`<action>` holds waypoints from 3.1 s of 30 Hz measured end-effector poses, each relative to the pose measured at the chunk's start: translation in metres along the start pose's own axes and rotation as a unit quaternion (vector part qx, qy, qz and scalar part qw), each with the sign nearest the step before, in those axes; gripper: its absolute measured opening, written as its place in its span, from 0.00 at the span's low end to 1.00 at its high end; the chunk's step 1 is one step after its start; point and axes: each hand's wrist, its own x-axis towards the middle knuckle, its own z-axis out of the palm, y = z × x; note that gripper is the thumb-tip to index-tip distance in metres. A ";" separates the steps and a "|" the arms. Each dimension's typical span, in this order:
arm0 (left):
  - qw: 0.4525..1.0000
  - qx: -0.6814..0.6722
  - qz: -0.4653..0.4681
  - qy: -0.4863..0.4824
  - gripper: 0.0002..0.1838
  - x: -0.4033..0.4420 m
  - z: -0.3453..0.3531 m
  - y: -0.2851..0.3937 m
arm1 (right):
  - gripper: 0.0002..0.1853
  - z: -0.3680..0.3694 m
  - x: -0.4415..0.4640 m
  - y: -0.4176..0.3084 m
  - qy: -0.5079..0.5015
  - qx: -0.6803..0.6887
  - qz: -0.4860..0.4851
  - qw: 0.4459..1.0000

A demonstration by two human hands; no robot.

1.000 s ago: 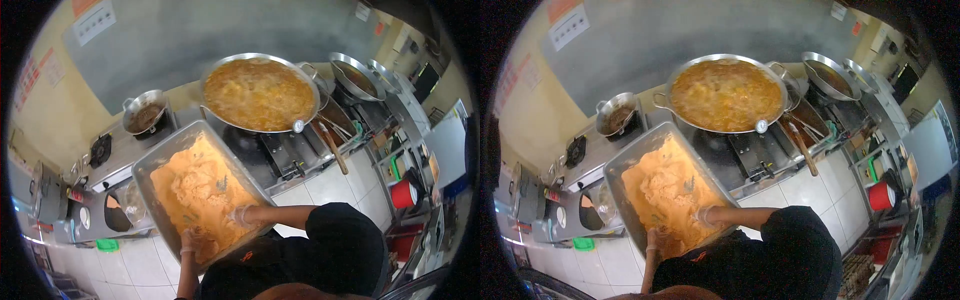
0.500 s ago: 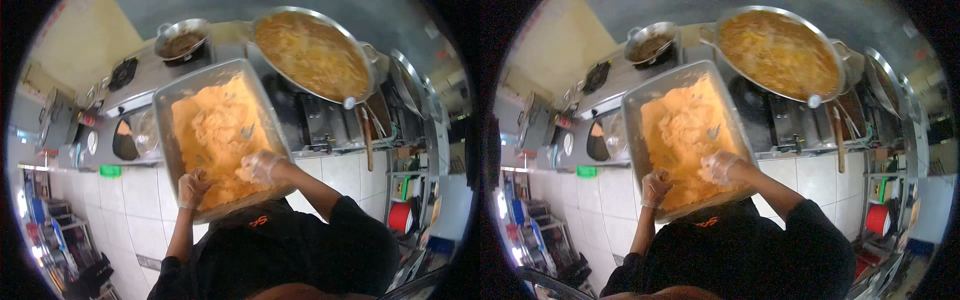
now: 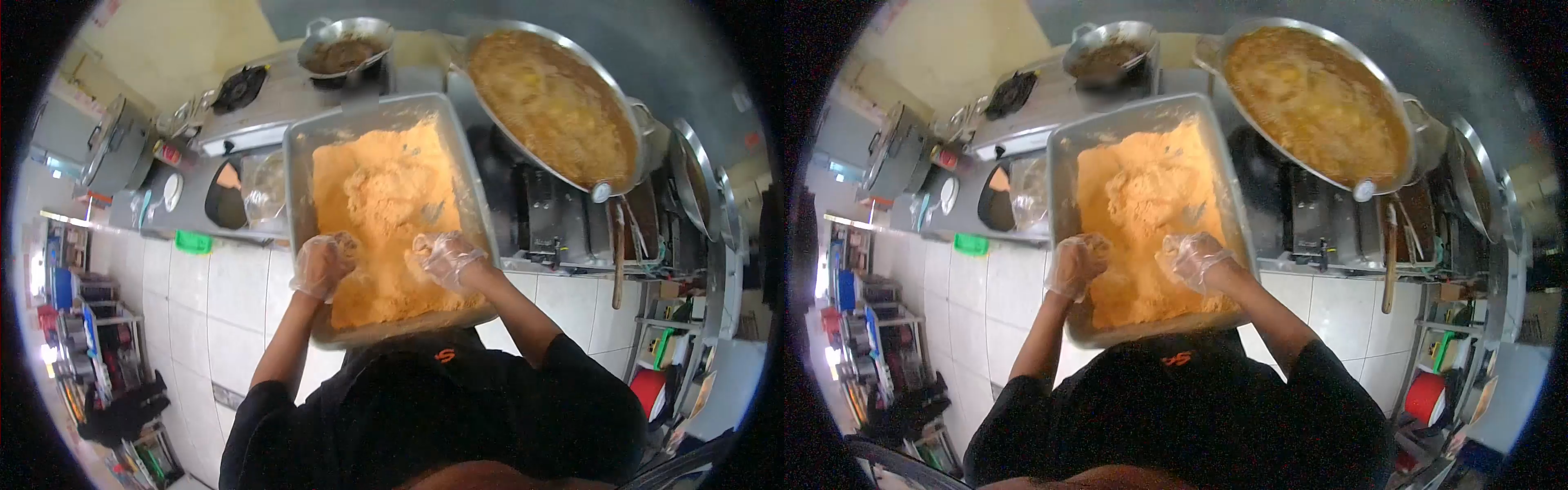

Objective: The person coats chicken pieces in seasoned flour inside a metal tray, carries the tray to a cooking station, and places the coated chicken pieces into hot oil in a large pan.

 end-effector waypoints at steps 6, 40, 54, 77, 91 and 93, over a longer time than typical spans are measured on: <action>0.987 -0.039 0.140 0.073 0.15 0.059 -0.093 0.083 | 0.25 -0.105 -0.022 -0.045 0.001 -0.129 -0.027 0.991; 0.944 0.004 0.313 0.105 0.17 0.328 -0.109 0.284 | 0.17 -0.403 0.033 0.015 0.348 -0.561 -0.043 0.750; 0.996 -0.065 -0.060 -0.032 0.55 0.112 0.105 -0.097 | 0.44 0.038 0.134 0.102 -0.149 -0.235 0.023 0.960; 0.869 0.093 0.133 -0.467 0.26 0.004 0.173 -0.065 | 0.44 0.111 0.054 0.131 -0.287 -0.319 -0.022 0.903; 0.850 0.268 0.166 -0.423 0.25 -0.007 0.210 -0.068 | 0.16 0.126 0.078 0.161 -0.305 -0.116 -0.047 0.944; 0.890 0.050 0.055 -0.450 0.20 -0.016 0.140 -0.037 | 0.18 0.123 0.084 0.180 -0.345 -0.013 0.003 0.938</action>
